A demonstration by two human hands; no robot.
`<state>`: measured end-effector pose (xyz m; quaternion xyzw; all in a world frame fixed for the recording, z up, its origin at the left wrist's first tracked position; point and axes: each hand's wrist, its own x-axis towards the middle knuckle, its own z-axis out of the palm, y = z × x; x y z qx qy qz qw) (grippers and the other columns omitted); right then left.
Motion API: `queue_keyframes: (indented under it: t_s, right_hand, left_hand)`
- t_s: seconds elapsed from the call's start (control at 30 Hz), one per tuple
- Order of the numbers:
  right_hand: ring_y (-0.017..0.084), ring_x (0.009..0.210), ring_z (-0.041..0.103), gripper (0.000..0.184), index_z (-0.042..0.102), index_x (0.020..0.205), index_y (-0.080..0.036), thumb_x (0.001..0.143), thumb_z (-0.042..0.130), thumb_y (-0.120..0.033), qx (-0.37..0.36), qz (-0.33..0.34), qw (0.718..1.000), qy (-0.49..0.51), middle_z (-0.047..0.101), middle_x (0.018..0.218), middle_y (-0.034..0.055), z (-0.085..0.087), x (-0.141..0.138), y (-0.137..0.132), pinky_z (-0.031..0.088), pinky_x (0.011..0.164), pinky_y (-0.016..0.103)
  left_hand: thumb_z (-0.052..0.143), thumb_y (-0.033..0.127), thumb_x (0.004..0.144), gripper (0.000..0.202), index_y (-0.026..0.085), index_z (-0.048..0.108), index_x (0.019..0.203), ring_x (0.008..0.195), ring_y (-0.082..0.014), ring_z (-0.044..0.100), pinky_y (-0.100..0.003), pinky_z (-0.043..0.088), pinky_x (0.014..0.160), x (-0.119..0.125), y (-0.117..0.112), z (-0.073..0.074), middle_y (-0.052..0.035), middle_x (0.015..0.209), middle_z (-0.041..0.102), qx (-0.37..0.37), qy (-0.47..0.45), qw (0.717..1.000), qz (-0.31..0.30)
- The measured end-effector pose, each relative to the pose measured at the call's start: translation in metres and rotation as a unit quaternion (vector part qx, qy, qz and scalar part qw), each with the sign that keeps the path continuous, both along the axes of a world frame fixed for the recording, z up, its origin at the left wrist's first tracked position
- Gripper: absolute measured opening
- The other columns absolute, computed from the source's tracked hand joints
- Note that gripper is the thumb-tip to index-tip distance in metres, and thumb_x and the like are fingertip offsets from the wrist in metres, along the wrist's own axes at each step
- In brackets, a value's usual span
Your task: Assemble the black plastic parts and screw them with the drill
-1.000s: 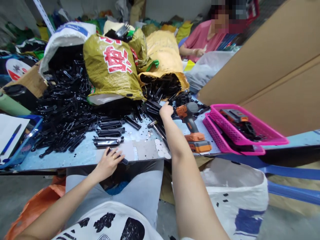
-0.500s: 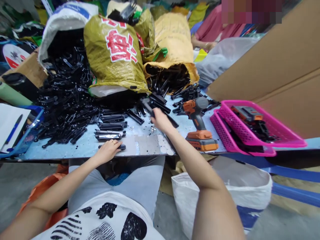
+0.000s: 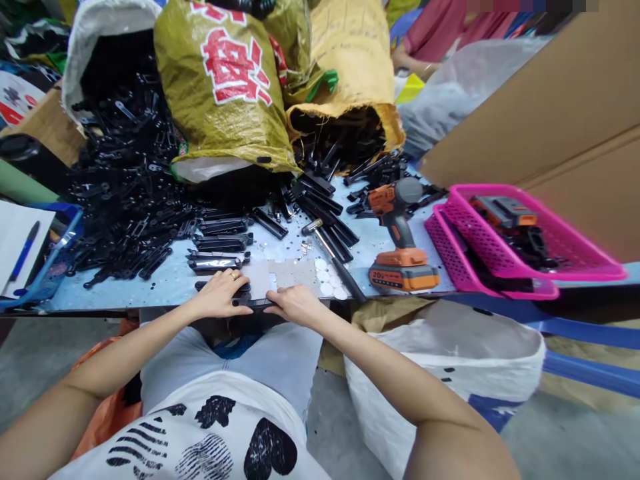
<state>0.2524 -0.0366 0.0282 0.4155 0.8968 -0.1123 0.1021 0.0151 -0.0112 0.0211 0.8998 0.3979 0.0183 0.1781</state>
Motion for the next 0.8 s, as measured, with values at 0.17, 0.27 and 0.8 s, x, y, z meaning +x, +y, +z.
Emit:
queue_keyframes:
  t_s: [0.17, 0.27, 0.8]
  right_hand:
    - [0.016, 0.071, 0.061, 0.041, 0.054, 0.101, -0.021, 0.095, 0.029, -0.053, 0.042, -0.019, 0.999, -0.024, 0.064, 0.084, 0.0045, 0.02, -0.007, -0.008, 0.017, 0.053, 0.027]
    - [0.018, 0.075, 0.059, 0.04, 0.054, 0.103, -0.02, 0.097, 0.028, -0.05, 0.08, -0.012, 0.996, -0.039, 0.063, 0.088, 0.0069, 0.03, -0.013, -0.011, 0.022, 0.057, 0.027]
    - [0.016, 0.073, 0.056, 0.03, 0.055, 0.099, -0.018, 0.093, 0.045, -0.045, 0.095, 0.086, 0.991, -0.045, 0.061, 0.087, 0.0058, 0.055, -0.015, 0.026, 0.025, 0.061, 0.027]
  left_hand:
    - [0.056, 0.072, 0.068, 0.069, 0.018, 0.049, 0.111, 0.093, -0.0274, 0.057, -0.04, 0.042, 0.083, -0.007, -0.001, -0.006, -0.0092, 0.1, 0.059, 0.016, -0.064, 0.998, 0.02]
    - [0.058, 0.066, 0.072, 0.062, 0.018, 0.048, 0.11, 0.095, -0.0276, 0.058, -0.037, 0.046, 0.079, -0.01, -0.003, -0.01, -0.0109, 0.104, 0.059, 0.04, -0.099, 0.994, 0.03]
    - [0.057, 0.058, 0.078, 0.045, 0.019, 0.054, 0.1, 0.085, -0.022, 0.062, -0.032, 0.049, 0.073, -0.011, -0.01, -0.019, -0.0068, 0.09, 0.063, 0.1, -0.171, 0.979, 0.053]
